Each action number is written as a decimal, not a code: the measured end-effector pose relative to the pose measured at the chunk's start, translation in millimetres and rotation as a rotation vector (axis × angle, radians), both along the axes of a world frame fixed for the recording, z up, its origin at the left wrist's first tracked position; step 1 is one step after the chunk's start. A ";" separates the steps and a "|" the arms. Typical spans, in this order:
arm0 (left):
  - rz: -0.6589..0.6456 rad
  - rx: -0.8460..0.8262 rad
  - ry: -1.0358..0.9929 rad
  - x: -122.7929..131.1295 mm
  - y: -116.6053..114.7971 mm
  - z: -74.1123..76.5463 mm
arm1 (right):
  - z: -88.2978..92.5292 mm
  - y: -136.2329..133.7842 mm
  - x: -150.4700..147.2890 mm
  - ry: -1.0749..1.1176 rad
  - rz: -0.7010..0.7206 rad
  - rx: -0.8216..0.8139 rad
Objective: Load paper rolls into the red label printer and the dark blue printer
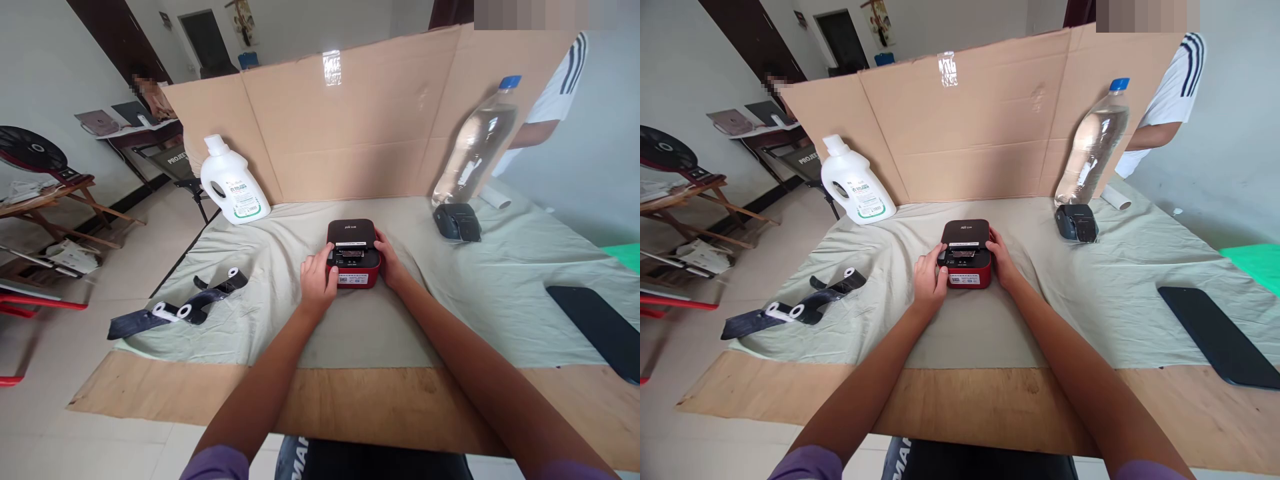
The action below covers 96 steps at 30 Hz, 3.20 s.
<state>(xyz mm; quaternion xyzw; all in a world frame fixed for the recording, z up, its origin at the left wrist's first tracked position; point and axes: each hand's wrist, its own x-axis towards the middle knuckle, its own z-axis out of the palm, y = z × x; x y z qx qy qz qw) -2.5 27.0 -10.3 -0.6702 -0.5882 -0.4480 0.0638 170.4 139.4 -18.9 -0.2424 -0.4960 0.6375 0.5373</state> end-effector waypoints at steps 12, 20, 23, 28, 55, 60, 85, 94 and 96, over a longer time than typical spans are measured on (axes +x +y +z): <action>0.005 0.014 -0.020 3.2 3.3 -0.2 | -4.3 10.3 0.2 -0.059 -0.022 -0.009; -0.056 0.010 -0.037 -0.3 3.5 -1.8 | -5.1 0.8 0.4 0.014 -0.012 0.016; -0.067 -0.010 -0.032 -1.3 3.3 -1.1 | -5.5 1.3 0.1 0.016 -0.022 0.021; -0.063 -0.002 -0.033 -2.0 4.2 0.3 | -3.0 0.6 0.0 0.034 -0.016 0.010; -0.068 0.043 -0.092 -4.3 5.8 -5.4 | -8.8 6.6 3.1 -0.002 -0.025 0.072; -0.122 0.063 -0.104 -4.3 6.8 -5.9 | -10.2 6.4 2.1 -0.003 -0.033 0.059; -0.010 -0.050 0.009 -9.5 -1.9 5.6 | -7.0 6.8 2.0 -0.063 -0.068 0.009; -0.044 -0.063 -0.022 -11.6 4.2 -0.4 | -1.9 -2.0 1.6 -0.009 -0.026 0.032; -0.061 -0.066 -0.050 -12.6 6.1 -3.0 | -1.8 -3.4 1.6 -0.010 -0.019 0.022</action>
